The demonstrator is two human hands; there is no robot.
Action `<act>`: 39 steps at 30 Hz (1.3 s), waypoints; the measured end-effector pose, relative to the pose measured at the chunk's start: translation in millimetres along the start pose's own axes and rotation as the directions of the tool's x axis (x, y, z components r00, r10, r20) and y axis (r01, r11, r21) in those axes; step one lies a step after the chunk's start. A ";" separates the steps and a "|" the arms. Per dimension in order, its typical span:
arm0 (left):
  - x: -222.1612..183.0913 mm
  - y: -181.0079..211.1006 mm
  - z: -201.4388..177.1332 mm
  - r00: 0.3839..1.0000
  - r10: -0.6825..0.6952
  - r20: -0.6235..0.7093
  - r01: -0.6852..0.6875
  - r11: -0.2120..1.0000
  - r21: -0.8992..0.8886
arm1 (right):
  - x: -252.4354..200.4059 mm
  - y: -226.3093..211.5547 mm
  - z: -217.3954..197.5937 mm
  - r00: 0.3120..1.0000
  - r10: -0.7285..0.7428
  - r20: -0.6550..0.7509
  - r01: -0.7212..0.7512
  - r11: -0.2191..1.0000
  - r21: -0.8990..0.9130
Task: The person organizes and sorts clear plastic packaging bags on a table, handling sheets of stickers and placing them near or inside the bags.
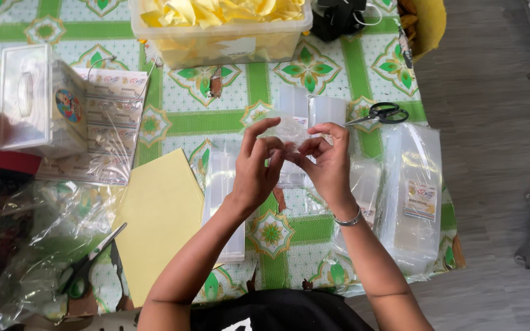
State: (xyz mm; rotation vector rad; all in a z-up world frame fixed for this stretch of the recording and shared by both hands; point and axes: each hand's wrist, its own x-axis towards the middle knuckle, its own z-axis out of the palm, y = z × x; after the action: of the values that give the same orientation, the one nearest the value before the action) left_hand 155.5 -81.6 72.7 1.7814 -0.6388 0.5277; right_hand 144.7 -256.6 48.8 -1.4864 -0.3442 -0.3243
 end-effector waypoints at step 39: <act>4.3 20.4 -27.5 0.972 -0.181 0.148 0.081 0.855 0.512 | -18.1 -16.9 23.7 0.979 -0.200 -0.048 0.144 0.835 -0.532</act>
State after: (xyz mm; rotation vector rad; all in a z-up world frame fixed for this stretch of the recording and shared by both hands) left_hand 144.3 -60.7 97.8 2.3783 -0.5311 0.4570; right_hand 120.6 -234.0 57.8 -1.9749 -0.3218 -0.6800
